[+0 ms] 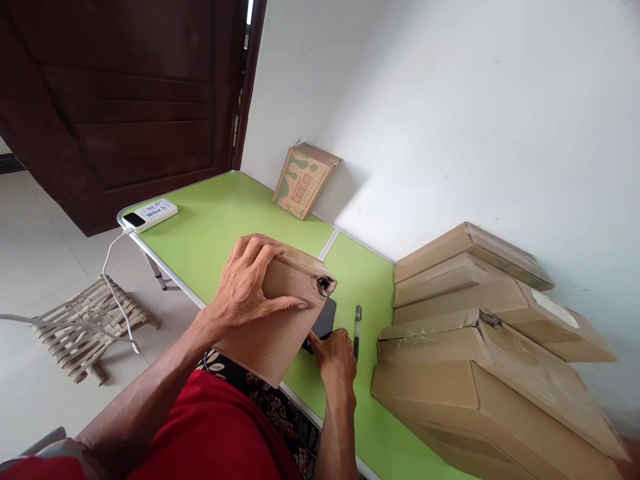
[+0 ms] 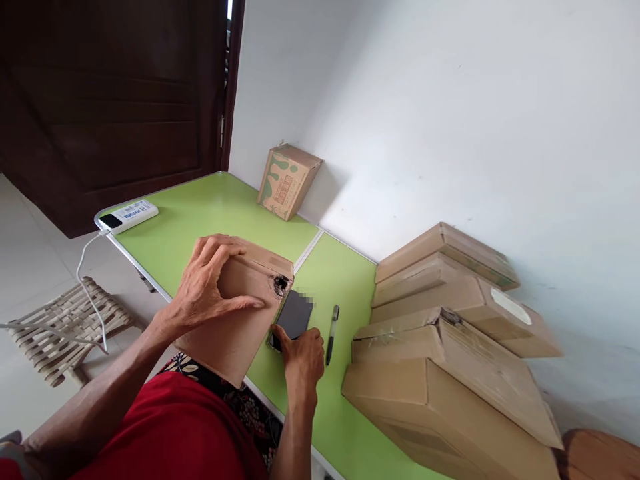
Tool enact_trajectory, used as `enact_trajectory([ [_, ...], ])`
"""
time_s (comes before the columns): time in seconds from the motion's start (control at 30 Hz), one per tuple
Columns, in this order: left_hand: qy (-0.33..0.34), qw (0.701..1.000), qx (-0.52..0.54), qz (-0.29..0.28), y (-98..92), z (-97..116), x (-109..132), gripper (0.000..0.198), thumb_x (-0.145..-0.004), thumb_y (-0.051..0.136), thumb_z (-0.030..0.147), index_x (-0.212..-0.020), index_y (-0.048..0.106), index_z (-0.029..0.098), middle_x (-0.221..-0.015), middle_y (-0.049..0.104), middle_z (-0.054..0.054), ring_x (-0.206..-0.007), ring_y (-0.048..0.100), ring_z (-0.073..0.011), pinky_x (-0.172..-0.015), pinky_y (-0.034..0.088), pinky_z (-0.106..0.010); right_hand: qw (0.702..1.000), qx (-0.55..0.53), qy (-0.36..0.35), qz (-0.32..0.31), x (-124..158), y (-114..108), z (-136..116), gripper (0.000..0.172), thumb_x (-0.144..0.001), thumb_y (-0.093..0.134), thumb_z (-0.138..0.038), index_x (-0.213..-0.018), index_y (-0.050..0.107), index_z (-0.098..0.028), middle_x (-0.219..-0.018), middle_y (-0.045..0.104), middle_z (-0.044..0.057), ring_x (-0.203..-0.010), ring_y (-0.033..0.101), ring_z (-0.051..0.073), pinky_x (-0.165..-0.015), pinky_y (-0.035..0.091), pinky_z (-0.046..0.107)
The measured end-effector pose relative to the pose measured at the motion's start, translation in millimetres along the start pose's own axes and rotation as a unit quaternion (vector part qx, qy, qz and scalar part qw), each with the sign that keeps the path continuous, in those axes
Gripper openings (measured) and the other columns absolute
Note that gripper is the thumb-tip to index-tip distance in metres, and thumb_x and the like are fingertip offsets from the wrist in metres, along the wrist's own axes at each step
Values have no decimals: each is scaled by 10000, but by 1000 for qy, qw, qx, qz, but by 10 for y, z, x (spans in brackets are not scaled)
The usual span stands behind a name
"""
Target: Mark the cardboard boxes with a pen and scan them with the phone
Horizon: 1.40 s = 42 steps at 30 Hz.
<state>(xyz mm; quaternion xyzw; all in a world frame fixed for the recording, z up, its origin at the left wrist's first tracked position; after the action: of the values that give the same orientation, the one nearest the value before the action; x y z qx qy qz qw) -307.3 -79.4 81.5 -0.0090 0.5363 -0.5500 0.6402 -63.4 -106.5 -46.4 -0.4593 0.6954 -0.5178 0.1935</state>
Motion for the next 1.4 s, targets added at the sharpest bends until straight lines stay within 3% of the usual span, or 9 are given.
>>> enact_trajectory([
  [0.23,3,1000,4,1,-6,-4,10,736,-817,817,707,-1292,602,187,-1267,662,-147,-1218,563,-345,-1077,491,-514,968,-241,-15,-76,24,99,71,595,-716,750,-605,-1069,712,-127,-1039,799,222,-1058,758,440,-767,609,454],
  [0.33,-2,1000,3,-5,3,-19,9,737,-828,803,715,-1304,599,191,-1262,664,-143,-1218,562,-344,-1067,498,-510,924,-364,-32,-111,256,82,211,642,-723,724,-658,-1119,717,-154,-1065,815,163,-1019,784,386,-814,647,470],
  [0.47,11,1000,7,3,23,-18,2,771,-808,808,739,-1302,604,183,-1260,668,-147,-1223,563,-342,-1067,499,-496,877,-472,-33,-88,673,-161,475,573,-709,835,-633,-1120,754,-242,-1226,790,127,-1171,747,373,-937,647,514],
  [0.57,-1,1000,8,2,40,-23,-19,797,-775,811,773,-1283,616,190,-1270,671,-145,-1225,565,-350,-1052,508,-498,809,-582,3,-78,917,-417,447,526,-776,859,-591,-1202,736,-308,-1323,761,90,-1166,754,351,-919,656,543],
  [0.63,-12,1000,8,-6,49,-27,-33,795,-765,820,772,-1276,617,197,-1270,670,-138,-1228,565,-352,-1051,509,-497,750,-656,19,-83,1018,-567,269,488,-798,886,-533,-1204,735,-307,-1273,782,94,-1031,795,327,-827,676,513],
  [0.7,-17,1000,10,-11,49,-30,-40,782,-767,833,751,-1278,612,201,-1276,665,-131,-1235,563,-350,-1062,503,-495,723,-684,-3,-94,1079,-668,12,518,-746,952,-451,-1189,741,-287,-1187,808,101,-912,811,298,-768,681,464],
  [0.93,-12,1000,11,-14,26,-18,-23,595,-892,759,645,-1258,609,201,-1245,646,-125,-1184,554,-336,-1028,508,-487,673,-699,-103,-217,1143,-477,-628,699,-745,962,-381,-1358,641,-286,-1003,833,84,-812,820,291,-803,685,528],
  [1.27,-12,1000,8,-13,46,-17,-29,572,-922,722,620,-1269,617,179,-1268,653,-131,-1198,540,-332,-1028,496,-472,661,-709,-119,-215,1095,-440,-683,858,-745,964,-364,-1477,524,-286,-976,832,74,-817,826,299,-784,699,501],
  [1.4,-10,1000,5,-11,39,-19,-21,575,-916,730,623,-1267,615,183,-1269,654,-136,-1201,541,-333,-1041,493,-479,664,-707,-118,-213,1103,-417,-648,799,-745,960,-369,-1430,558,-277,-988,833,76,-828,827,300,-777,701,491],
])
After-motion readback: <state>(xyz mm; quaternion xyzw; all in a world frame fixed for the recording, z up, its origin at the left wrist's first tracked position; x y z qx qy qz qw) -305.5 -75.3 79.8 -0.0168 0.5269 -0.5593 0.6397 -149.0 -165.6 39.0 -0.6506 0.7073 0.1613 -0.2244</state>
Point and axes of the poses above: each hand's wrist, its own x-axis away from the middle knuckle, its own y-axis out of the palm, z = x × y, the point moved 4 cm from there along -x, towards the middle knuckle
